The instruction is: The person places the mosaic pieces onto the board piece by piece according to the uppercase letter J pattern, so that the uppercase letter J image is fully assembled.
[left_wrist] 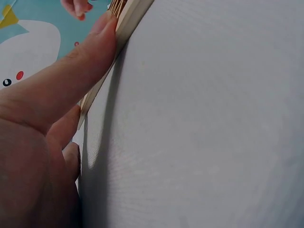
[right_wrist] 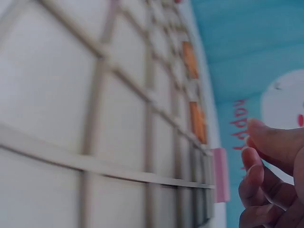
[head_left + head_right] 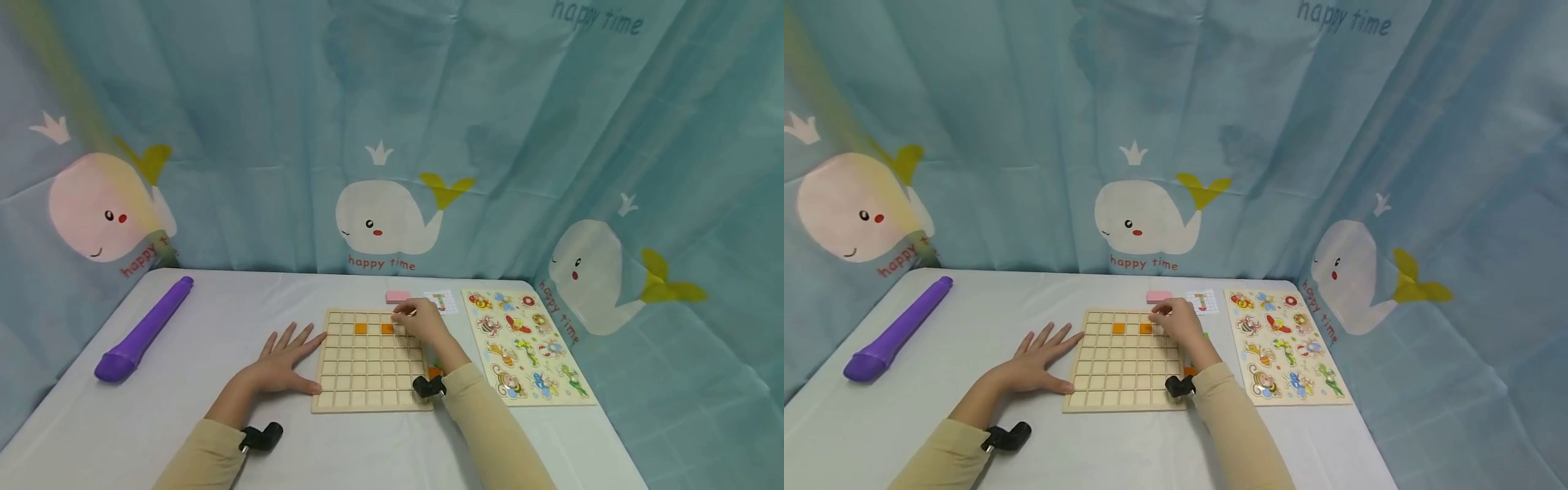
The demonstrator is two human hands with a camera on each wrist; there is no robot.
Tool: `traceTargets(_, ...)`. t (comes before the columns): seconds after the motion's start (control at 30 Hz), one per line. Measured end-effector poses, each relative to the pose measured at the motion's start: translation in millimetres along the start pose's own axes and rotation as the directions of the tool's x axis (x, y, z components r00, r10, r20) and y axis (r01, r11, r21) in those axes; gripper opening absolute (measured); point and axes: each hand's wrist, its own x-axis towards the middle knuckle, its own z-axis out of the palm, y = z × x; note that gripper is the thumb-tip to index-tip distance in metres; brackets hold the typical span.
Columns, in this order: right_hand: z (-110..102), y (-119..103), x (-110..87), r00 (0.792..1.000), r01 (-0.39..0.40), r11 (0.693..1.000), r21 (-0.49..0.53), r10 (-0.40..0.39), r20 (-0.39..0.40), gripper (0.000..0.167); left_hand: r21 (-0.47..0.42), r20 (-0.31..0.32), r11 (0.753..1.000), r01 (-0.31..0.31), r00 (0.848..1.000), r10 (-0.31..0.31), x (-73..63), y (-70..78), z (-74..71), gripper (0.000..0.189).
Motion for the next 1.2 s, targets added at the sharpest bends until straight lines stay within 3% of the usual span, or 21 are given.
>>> traceTargets(0.2,-22.2,0.8,-6.2,0.996,0.023,1.0,0.013,-0.022,-0.088,0.015,-0.007,0.01,1.0,-0.002,1.0,0.002,1.3,1.7,0.3,0.118)
traceTargets(0.5,-35.7,14.9,-21.9,0.991,0.01,1.0,-0.012,-0.012,-0.134,0.022,0.004,0.006,1.0,-0.001,1.0,0.001,1.0,-0.5,0.8,0.118)
traceTargets(0.73,-38.4,28.4,-34.3,0.986,-0.067,0.998,-0.017,0.064,-0.152,0.015,-0.004,0.003,1.0,0.0,1.0,0.0,0.0,-0.1,-1.1,0.118)
traceTargets(1.2,-48.2,54.5,-50.0,0.967,-0.217,0.976,0.007,0.216,-0.138,0.021,-0.008,0.005,1.0,0.004,1.0,-0.004,0.2,0.8,0.3,0.116)
